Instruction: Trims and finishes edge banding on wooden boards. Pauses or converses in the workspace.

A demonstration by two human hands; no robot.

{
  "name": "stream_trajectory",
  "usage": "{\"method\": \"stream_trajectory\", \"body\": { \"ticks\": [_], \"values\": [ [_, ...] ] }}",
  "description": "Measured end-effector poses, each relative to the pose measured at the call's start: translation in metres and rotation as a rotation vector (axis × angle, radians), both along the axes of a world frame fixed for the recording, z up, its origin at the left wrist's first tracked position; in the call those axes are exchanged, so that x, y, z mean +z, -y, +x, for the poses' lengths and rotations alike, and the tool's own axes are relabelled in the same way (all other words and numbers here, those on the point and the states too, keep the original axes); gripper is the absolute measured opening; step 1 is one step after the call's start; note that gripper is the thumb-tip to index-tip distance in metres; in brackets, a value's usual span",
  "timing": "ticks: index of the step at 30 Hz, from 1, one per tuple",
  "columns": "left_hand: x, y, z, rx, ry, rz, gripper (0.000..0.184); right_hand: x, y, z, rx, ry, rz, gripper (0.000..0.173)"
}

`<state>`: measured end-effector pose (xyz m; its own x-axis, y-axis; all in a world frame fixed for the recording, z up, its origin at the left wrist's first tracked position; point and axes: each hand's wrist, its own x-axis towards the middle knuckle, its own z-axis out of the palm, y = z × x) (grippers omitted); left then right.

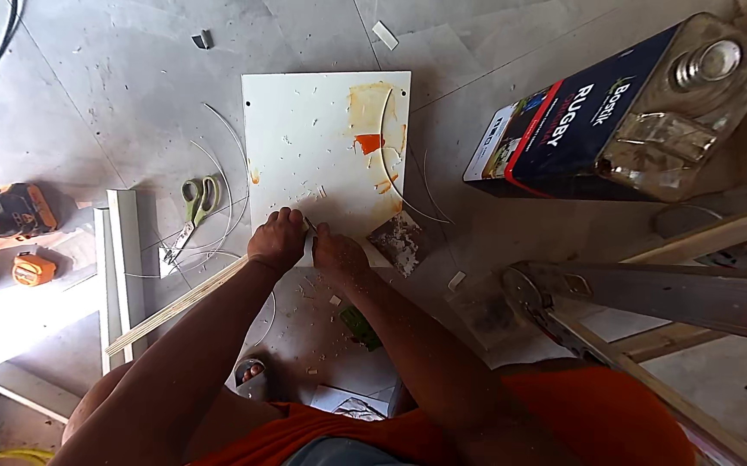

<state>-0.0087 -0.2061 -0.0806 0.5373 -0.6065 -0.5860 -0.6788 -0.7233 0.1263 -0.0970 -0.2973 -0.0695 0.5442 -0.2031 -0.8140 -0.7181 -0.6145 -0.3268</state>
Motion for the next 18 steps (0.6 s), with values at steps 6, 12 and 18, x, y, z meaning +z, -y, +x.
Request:
{"method": "stream_trajectory", "body": {
  "ticks": [6,12,18],
  "values": [
    [0.003,0.004,0.002,0.026,-0.042,0.038,0.028,0.006,-0.001,0.004,-0.013,-0.035,0.012,0.034],
    [0.002,0.003,0.002,0.024,-0.039,0.029,0.028,0.007,-0.003,-0.013,-0.008,-0.066,0.013,0.033],
    [0.001,0.002,0.004,0.007,-0.037,0.027,0.031,0.011,0.018,-0.028,-0.067,-0.026,0.012,0.043]
  ]
}}
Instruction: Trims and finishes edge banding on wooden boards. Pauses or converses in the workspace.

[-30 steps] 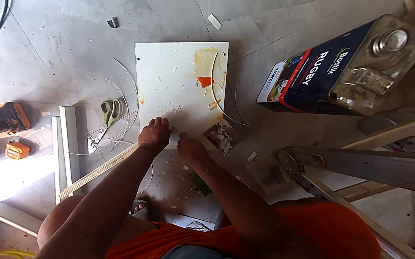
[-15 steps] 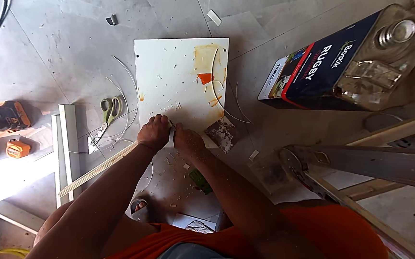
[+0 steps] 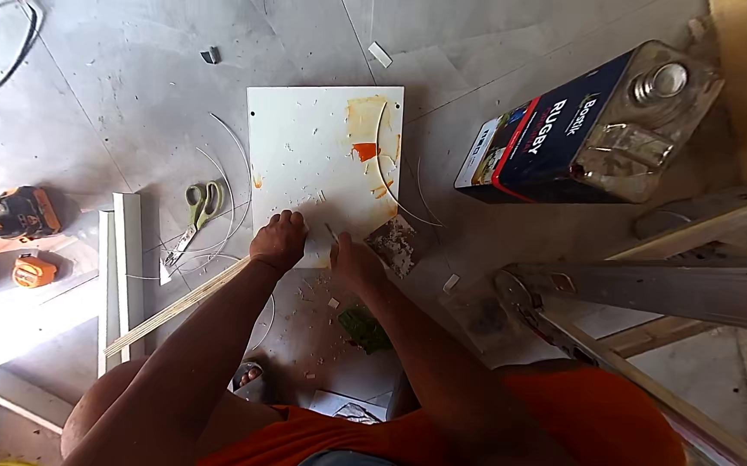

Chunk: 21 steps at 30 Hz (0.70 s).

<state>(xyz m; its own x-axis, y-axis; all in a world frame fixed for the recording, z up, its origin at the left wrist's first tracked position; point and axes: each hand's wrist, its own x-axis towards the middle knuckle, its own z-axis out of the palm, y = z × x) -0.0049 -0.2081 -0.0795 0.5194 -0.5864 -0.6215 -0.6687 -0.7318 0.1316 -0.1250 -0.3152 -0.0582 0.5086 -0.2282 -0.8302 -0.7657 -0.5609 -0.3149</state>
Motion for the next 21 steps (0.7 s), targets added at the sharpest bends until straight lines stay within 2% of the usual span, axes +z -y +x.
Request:
{"method": "stream_trajectory", "body": {
  "ticks": [3,6,10,13,15,17,20,21],
  "values": [
    [0.0,-0.001,-0.002,0.005,0.031,-0.023,0.033,-0.005,0.007,0.018,-0.086,0.153,-0.089,0.043],
    [0.002,0.0,-0.003,0.006,0.04,-0.017,0.033,-0.011,0.007,0.042,-0.122,0.2,-0.203,0.054],
    [0.002,-0.001,-0.005,0.019,0.061,-0.045,0.037,-0.016,-0.001,0.044,-0.129,0.234,-0.251,0.043],
    [0.015,0.0,-0.011,0.049,0.103,-0.04,0.04,-0.019,-0.003,0.015,-0.137,0.241,-0.19,0.06],
    [0.052,-0.002,-0.005,0.097,0.184,-0.066,0.044,-0.02,-0.002,-0.003,-0.145,0.237,-0.149,0.061],
    [0.114,-0.008,0.009,0.216,0.286,-0.131,0.049,-0.011,-0.004,-0.016,-0.148,0.203,-0.092,0.052],
    [0.216,-0.039,0.05,0.503,0.455,-0.332,0.058,0.0,0.001,-0.024,-0.236,0.239,-0.017,0.042],
    [0.239,-0.058,0.067,0.617,0.506,-0.376,0.061,0.002,0.006,-0.026,-0.29,0.262,0.014,0.038]
  ]
}}
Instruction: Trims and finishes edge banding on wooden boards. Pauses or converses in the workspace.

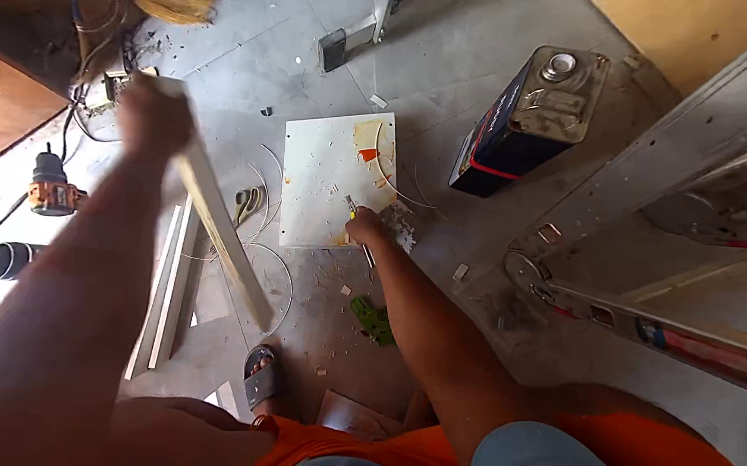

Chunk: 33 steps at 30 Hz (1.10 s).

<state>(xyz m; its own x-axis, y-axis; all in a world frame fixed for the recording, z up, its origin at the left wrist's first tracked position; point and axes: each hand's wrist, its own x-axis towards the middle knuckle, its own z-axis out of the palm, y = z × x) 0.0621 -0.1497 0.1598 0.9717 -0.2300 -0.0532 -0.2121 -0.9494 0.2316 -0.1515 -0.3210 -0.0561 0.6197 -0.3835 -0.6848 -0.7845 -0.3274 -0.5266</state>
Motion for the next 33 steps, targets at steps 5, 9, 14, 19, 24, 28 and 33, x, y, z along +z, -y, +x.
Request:
{"method": "stream_trajectory", "body": {
  "ticks": [5,9,14,19,24,28,33],
  "values": [
    [-0.028,-0.167,0.046,0.568,-0.018,-0.335,0.046,0.003,0.029,0.001,-0.282,0.129,0.203,0.037],
    [-0.123,-0.267,-0.001,0.725,-0.141,-0.86,0.044,0.012,0.037,-0.004,-0.406,0.19,0.267,0.035],
    [-0.176,-0.279,-0.036,1.056,-0.191,-1.082,0.04,0.014,0.025,-0.004,-0.39,0.177,0.276,0.033],
    [-0.203,-0.302,-0.038,1.108,-0.215,-1.008,0.04,0.013,0.015,-0.009,-0.367,0.165,0.275,0.033],
    [-0.211,-0.307,-0.047,0.973,-0.242,-0.952,0.043,0.006,0.006,-0.016,-0.259,0.141,0.208,0.042],
    [-0.205,-0.296,-0.044,1.075,-0.243,-0.937,0.042,-0.013,-0.002,-0.008,-0.202,0.1,0.196,0.037],
    [-0.224,-0.304,-0.027,1.013,-0.257,-0.496,0.054,-0.014,-0.01,0.001,-0.118,0.042,0.141,0.036]
  ]
}}
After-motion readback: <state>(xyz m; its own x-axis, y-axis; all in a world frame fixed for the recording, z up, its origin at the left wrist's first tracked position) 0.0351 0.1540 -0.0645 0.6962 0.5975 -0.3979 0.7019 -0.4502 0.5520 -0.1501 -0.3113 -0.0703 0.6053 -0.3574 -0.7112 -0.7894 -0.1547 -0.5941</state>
